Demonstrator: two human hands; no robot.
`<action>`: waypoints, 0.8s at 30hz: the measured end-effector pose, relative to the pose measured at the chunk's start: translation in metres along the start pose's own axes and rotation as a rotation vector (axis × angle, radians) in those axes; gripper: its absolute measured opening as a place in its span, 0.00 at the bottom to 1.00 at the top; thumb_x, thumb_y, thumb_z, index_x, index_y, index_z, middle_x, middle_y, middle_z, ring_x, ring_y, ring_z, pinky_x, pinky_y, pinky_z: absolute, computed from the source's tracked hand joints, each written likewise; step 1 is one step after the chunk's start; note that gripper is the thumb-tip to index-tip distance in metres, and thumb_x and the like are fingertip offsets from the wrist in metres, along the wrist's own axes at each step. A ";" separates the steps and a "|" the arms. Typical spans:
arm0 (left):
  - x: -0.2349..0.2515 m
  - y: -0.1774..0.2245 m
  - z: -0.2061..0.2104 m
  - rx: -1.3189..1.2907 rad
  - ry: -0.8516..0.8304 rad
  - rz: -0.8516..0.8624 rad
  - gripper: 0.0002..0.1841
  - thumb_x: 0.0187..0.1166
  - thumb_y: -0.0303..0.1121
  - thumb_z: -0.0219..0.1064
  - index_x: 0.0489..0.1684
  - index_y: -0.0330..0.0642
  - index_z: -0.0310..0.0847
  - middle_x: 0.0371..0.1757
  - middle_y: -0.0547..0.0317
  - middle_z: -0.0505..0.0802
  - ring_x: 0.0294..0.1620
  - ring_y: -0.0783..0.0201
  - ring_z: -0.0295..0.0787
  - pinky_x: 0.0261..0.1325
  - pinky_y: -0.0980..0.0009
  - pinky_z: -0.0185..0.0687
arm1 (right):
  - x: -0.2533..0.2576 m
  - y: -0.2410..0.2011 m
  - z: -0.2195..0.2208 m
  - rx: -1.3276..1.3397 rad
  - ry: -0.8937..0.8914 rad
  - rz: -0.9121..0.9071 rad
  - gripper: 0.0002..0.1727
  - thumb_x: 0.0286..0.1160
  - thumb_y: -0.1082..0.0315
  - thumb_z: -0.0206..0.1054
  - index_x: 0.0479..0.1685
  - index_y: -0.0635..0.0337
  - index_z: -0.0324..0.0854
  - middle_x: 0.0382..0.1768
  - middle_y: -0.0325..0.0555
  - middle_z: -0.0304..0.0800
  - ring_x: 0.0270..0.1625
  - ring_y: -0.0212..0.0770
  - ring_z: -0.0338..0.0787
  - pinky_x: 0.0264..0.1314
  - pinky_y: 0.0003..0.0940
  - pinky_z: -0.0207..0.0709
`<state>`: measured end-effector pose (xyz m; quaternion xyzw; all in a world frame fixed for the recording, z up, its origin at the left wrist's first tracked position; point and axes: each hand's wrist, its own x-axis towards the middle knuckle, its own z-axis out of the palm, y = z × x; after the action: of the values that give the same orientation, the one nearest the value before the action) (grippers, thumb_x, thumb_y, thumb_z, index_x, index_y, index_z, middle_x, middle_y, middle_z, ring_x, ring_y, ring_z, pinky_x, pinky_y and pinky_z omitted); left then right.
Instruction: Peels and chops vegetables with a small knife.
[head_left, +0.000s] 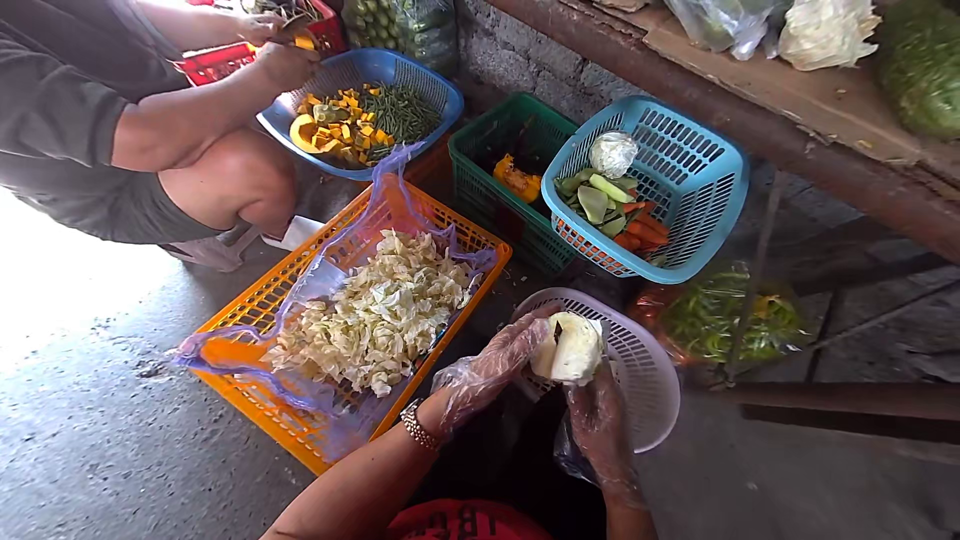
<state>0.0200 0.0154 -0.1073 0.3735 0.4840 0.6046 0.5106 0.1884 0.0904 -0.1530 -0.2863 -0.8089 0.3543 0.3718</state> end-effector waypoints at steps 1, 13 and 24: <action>-0.003 0.002 -0.001 0.029 -0.020 0.003 0.42 0.87 0.60 0.46 0.89 0.32 0.53 0.81 0.45 0.75 0.75 0.67 0.77 0.75 0.69 0.76 | 0.000 0.002 0.001 -0.045 0.009 -0.044 0.31 0.77 0.63 0.63 0.69 0.85 0.74 0.62 0.69 0.88 0.66 0.41 0.89 0.72 0.32 0.78; 0.005 -0.003 0.030 0.091 0.286 -0.320 0.42 0.60 0.41 0.78 0.77 0.36 0.63 0.53 0.52 0.87 0.48 0.68 0.86 0.53 0.70 0.84 | -0.020 -0.020 0.030 -0.289 0.194 -0.058 0.26 0.74 0.66 0.66 0.63 0.83 0.79 0.49 0.65 0.93 0.47 0.46 0.96 0.50 0.36 0.88; 0.008 0.016 0.012 0.437 0.045 -0.402 0.38 0.65 0.41 0.78 0.76 0.36 0.66 0.53 0.47 0.88 0.49 0.61 0.87 0.55 0.62 0.83 | -0.021 -0.007 0.016 -0.377 0.156 -0.164 0.26 0.78 0.62 0.62 0.61 0.80 0.81 0.49 0.66 0.93 0.45 0.51 0.96 0.47 0.39 0.88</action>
<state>0.0260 0.0255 -0.0887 0.3577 0.6784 0.3809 0.5165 0.1860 0.0652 -0.1635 -0.3105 -0.8501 0.1422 0.4008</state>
